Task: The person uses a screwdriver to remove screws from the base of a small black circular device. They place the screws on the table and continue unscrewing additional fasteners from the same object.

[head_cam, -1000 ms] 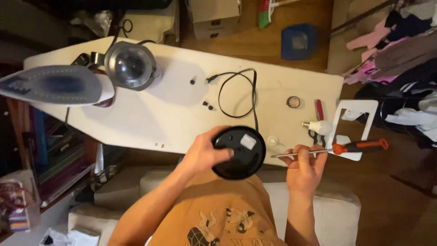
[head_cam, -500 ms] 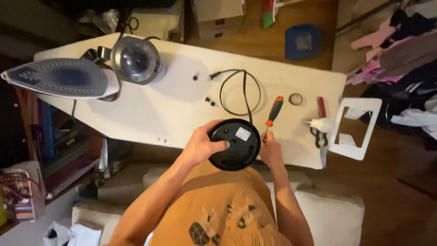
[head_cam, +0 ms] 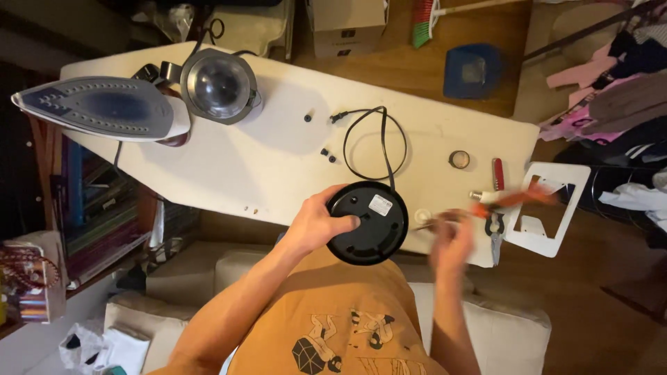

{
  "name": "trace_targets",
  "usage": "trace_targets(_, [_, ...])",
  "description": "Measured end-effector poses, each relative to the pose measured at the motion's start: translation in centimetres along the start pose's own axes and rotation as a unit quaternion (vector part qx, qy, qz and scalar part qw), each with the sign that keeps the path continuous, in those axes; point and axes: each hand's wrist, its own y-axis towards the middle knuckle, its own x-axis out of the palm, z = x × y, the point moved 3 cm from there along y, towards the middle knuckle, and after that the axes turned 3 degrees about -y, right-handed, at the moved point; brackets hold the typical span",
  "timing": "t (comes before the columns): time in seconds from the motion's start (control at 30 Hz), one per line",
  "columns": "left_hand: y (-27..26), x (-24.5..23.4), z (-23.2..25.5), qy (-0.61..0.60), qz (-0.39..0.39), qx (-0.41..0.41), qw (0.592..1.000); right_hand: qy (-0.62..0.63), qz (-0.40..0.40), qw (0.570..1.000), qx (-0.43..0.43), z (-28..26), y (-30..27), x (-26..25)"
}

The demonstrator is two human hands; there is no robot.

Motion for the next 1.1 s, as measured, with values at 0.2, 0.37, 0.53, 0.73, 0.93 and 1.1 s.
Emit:
trace_targets(0.2, [0.1, 0.7, -0.2, 0.0, -0.032, -0.013, 0.999, 0.29, 0.024, 0.949, -0.119, -16.9, 2.6, -7.4])
trace_targets(0.37, [0.3, 1.8, -0.3, -0.022, -0.053, -0.006, 0.998, 0.288, -0.052, 0.921, -0.258, -16.8, 2.4, -2.2])
trace_targets(0.53, [0.0, 1.4, 1.1, -0.036, -0.056, 0.0, 0.998, 0.251, -0.092, 0.9, -0.344, -21.9, 3.3, -1.5])
trace_targets(0.73, [0.5, 1.2, 1.0, -0.015, -0.075, -0.001, 0.997, 0.117, -0.136, 0.948, -0.262, -25.6, 3.8, -1.6])
trace_targets(0.93, [0.6, 1.0, 1.6, -0.041, -0.094, -0.007, 0.995, 0.093, -0.142, 0.947, -0.271, -23.9, 4.1, -0.6])
trace_targets(1.1, [0.9, 0.9, 1.5, -0.007, -0.103, -0.012, 0.995, 0.087, -0.185, 0.945, -0.255, -25.6, 3.9, -0.9])
